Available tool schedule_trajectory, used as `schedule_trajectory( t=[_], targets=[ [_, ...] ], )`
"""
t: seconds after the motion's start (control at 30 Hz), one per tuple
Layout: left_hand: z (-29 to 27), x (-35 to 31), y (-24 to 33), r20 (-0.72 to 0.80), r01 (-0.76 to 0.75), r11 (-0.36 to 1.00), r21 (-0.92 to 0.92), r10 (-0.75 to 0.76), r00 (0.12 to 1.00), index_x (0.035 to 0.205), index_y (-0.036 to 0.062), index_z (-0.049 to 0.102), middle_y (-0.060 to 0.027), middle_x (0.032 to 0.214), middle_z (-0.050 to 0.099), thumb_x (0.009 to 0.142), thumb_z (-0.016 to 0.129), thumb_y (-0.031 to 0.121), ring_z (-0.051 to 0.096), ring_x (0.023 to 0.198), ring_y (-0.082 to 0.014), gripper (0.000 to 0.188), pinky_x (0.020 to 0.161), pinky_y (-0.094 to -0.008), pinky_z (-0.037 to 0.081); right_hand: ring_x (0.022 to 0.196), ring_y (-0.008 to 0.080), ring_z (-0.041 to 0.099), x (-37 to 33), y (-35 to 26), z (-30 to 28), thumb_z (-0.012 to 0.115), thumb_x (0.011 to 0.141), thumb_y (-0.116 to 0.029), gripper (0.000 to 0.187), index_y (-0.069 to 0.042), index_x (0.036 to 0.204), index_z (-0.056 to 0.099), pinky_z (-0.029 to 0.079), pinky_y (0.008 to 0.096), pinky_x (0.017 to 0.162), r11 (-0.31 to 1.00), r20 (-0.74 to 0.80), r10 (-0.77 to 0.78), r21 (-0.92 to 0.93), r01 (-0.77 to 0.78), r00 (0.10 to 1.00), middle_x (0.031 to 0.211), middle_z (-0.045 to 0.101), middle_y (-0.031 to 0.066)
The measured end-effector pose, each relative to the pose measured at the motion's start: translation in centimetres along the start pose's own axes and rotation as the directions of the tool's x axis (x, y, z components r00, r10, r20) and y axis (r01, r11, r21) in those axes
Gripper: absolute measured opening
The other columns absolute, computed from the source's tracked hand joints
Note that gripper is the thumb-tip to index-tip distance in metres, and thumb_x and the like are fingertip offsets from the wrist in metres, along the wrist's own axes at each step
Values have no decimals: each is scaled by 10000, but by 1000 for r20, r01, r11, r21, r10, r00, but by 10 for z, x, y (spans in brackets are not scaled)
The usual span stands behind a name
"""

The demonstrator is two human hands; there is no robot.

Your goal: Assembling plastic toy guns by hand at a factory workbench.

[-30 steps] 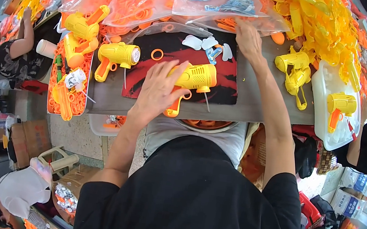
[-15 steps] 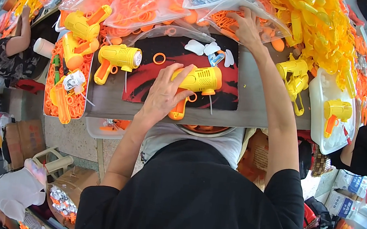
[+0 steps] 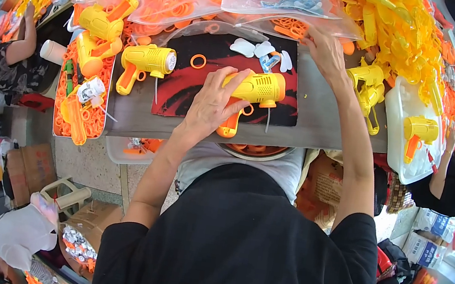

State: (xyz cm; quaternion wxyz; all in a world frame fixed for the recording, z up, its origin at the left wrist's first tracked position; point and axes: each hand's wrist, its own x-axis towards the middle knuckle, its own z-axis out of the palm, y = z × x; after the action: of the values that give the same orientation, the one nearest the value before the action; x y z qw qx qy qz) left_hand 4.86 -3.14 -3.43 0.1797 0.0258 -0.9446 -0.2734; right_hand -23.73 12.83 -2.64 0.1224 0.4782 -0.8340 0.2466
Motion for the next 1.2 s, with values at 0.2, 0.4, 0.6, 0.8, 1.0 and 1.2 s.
schedule_trajectory(
  t=[0.2,0.4,0.6,0.8,1.0,1.2],
  targets=[
    [3,6,8,71,51,997,-54,-48,996,1475,128,430,-141,1356,448,923,680,303,465,1260,-322,631,1056,-419,417,788,296,683,-39,13,-5,683,874,-167,173,-12,948,705,520,381,721,921,98,229,301,-248,969,891,722,139],
    [-4,-4,-5,41,130,887,-443,-124,991,1385,41,518,-169,1345,544,895,714,180,543,1250,-308,546,1041,-385,442,836,108,639,-41,1,-20,655,939,-118,184,24,1056,667,506,259,758,853,68,328,408,-326,942,945,701,45],
    [13,14,4,-21,128,878,-461,-155,988,1321,19,582,-123,1236,635,860,759,159,607,1163,-221,513,996,-337,469,803,85,572,-55,-96,-31,654,938,-159,149,-38,1021,680,460,267,735,716,290,61,653,-245,955,854,646,28],
    [20,12,-6,41,180,784,-594,-193,980,1336,22,578,-81,1217,632,926,720,215,587,1144,-158,475,960,-301,487,726,164,533,-60,-117,-13,707,894,-214,157,-67,949,723,406,347,802,914,152,13,399,-73,988,750,617,36],
    [19,18,-1,205,390,519,-760,-378,903,1289,13,615,-75,1104,667,917,734,212,629,941,-111,438,814,-269,529,776,187,554,-62,-123,-7,704,888,-201,136,-91,963,731,372,361,879,943,140,-5,331,-42,990,788,638,31],
    [10,14,-8,217,429,524,-736,-418,882,1262,26,664,-28,1065,688,955,675,149,611,943,-71,331,816,-228,500,997,226,571,-64,-87,-15,734,850,-213,141,-135,966,745,374,399,924,973,-114,159,184,-136,981,1050,617,57]
  ],
)
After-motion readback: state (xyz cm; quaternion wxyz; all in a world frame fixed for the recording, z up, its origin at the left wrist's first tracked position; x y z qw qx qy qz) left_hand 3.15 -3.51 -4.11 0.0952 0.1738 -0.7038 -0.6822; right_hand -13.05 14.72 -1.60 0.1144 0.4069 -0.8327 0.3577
